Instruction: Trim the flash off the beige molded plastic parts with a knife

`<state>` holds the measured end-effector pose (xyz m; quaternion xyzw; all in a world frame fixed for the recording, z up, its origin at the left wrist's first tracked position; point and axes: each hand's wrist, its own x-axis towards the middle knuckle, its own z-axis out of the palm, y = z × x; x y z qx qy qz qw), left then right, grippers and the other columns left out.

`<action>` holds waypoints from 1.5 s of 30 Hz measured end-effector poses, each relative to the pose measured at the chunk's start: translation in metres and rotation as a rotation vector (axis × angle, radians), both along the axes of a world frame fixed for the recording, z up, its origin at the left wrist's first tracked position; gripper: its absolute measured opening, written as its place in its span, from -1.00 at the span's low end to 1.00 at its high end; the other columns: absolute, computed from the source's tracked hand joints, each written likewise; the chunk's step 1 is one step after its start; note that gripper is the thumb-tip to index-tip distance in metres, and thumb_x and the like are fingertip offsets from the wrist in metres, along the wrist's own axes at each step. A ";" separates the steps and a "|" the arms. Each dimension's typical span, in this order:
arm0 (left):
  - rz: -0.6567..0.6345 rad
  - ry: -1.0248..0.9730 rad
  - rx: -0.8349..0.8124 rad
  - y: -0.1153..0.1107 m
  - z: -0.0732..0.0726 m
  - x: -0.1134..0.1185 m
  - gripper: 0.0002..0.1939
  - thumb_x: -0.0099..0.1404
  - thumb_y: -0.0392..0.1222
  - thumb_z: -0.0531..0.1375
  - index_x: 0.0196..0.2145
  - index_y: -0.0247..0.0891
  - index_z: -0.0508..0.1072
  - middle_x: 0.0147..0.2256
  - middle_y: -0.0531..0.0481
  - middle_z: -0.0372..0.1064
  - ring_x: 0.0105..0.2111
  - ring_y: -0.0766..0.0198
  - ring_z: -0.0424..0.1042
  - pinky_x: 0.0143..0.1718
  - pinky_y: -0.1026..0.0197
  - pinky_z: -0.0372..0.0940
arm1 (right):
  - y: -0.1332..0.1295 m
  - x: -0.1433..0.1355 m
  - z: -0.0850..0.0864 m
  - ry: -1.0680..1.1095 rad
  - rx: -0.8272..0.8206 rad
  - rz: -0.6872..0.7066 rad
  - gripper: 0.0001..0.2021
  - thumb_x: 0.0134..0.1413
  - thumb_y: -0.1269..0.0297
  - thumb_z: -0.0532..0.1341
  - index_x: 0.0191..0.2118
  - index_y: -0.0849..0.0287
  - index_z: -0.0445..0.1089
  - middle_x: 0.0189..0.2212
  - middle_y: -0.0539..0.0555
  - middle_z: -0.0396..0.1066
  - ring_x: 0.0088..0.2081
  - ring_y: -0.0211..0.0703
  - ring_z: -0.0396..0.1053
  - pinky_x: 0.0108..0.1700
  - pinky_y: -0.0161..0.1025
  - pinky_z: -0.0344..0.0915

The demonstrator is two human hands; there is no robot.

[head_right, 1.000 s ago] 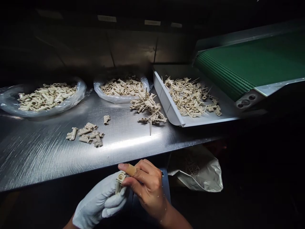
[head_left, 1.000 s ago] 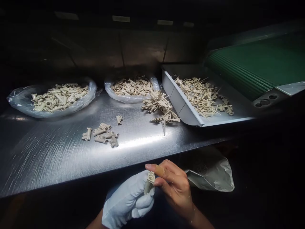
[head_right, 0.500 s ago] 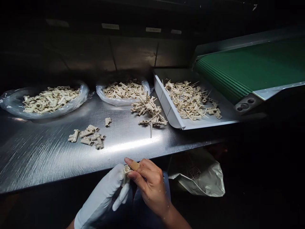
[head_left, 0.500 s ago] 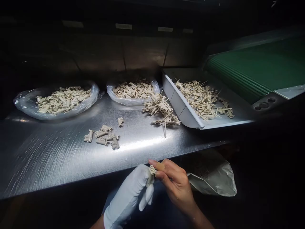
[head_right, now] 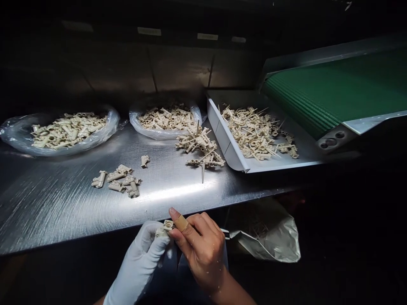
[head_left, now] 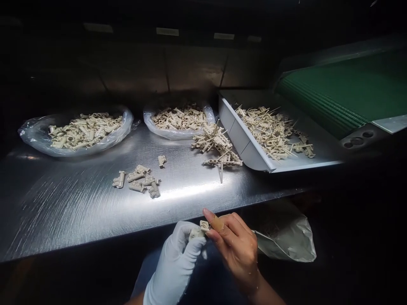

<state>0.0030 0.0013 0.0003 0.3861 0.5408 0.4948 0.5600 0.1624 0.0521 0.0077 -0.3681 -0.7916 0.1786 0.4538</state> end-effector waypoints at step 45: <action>-0.580 -0.493 -0.253 0.011 -0.012 -0.016 -0.61 0.39 0.06 0.22 -0.48 -0.13 0.19 -0.77 0.35 -0.13 -0.79 0.44 -0.06 -0.71 0.35 0.03 | 0.006 0.003 0.008 -0.013 -0.040 0.125 -0.59 0.47 0.16 0.18 0.34 -0.02 0.35 -0.48 -0.04 0.29 -0.43 -0.21 0.25 -0.39 -0.26 0.25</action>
